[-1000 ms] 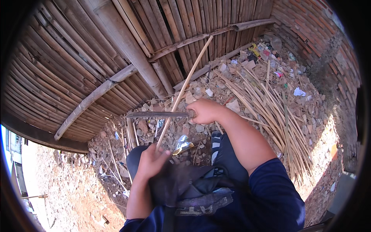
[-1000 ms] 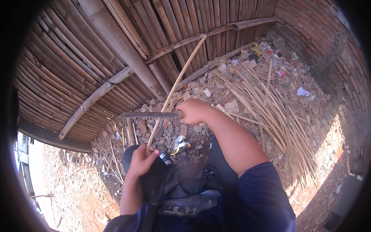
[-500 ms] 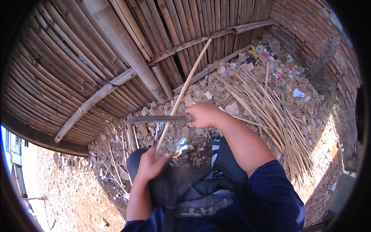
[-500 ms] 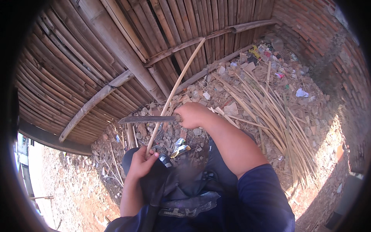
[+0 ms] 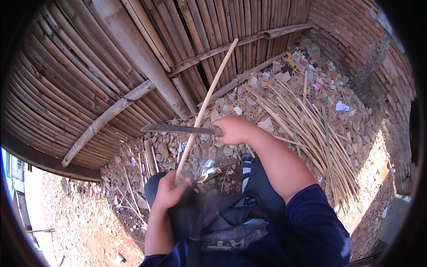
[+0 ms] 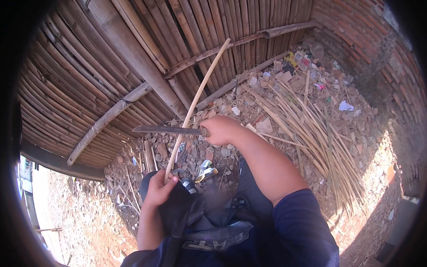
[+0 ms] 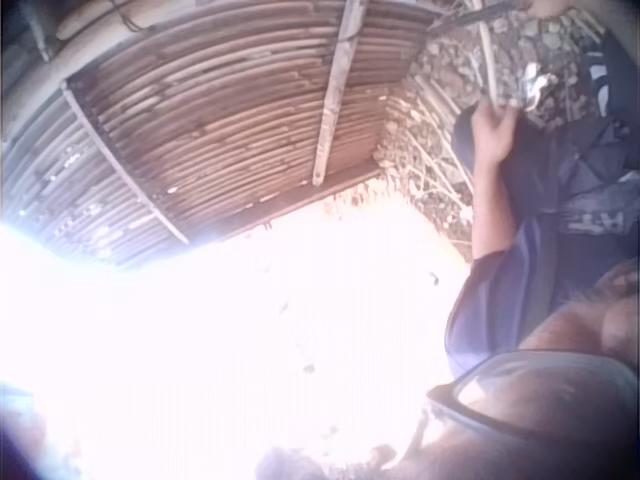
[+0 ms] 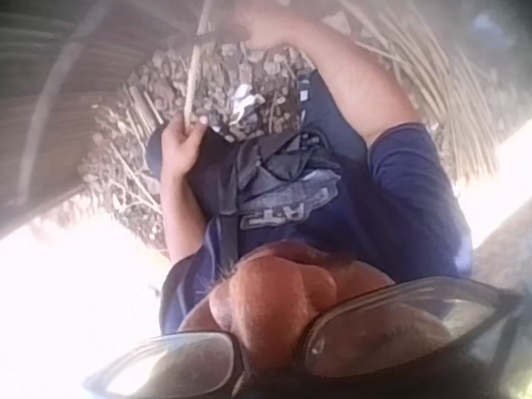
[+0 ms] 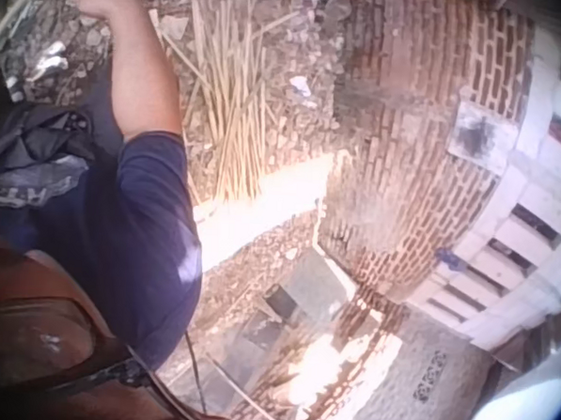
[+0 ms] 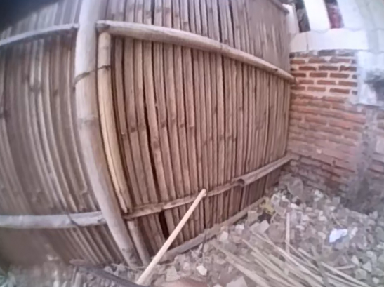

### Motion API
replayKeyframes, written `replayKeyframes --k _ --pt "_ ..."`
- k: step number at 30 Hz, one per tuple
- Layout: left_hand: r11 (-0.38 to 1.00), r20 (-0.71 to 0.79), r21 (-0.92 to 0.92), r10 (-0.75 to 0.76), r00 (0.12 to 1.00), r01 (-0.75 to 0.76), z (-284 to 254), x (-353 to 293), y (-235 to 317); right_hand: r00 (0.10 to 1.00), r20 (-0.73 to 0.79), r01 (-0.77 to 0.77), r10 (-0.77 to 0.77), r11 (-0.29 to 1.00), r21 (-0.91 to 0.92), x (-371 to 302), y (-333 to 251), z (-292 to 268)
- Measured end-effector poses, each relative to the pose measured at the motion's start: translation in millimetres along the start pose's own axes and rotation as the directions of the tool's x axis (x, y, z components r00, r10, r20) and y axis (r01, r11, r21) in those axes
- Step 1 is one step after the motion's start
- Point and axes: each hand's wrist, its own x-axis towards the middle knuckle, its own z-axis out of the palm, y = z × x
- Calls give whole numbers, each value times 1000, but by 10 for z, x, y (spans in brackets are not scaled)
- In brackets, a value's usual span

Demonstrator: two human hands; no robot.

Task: The person shaves a bamboo strip with a blade, removing thin layers while holding it over a pile of bamboo scraps.

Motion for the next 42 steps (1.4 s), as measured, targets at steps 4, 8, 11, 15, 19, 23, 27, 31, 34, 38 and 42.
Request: replayKeyframes --k 4,8,11,15,19,23,27,31,34,38,42 --pt "1000 40 -4 11 999 -11 -35 -14 32 999 -32 44 -43 998 36 -21 141 -65" --pt "997 18 -74 27 999 -26 -54 32 -122 945 -237 -166 227 954 251 41 460 -158" --pt "997 21 -71 13 1000 -12 -55 35 -52 943 -275 -120 188 962 244 33 418 -102" --pt "992 17 -120 30 999 -28 -67 28 -79 985 -160 -41 58 993 108 -64 118 -39" --pt "996 33 -86 34 999 -31 -75 -10 -104 1000 15 1 -1 1000 6 -92 -54 -87" --pt "992 44 -119 47 998 -41 -84 5 -113 982 -189 16 0 996 84 -78 219 -121" --pt "994 36 -102 37 999 -33 -63 20 -48 952 -268 -97 149 975 198 -64 386 -164" --pt "991 21 -136 4 1000 -1 -97 30 -149 952 -284 -58 113 979 197 -26 245 -54" --pt "983 42 -181 2 999 5 -91 27 -92 941 -335 79 -44 992 93 40 232 79" --pt "986 31 -156 56 998 -50 -65 -4 -104 997 -74 17 -17 1000 7 -20 62 -65" --pt "991 53 -128 55 997 -47 -73 12 -94 982 -191 33 -7 990 134 21 366 -100"
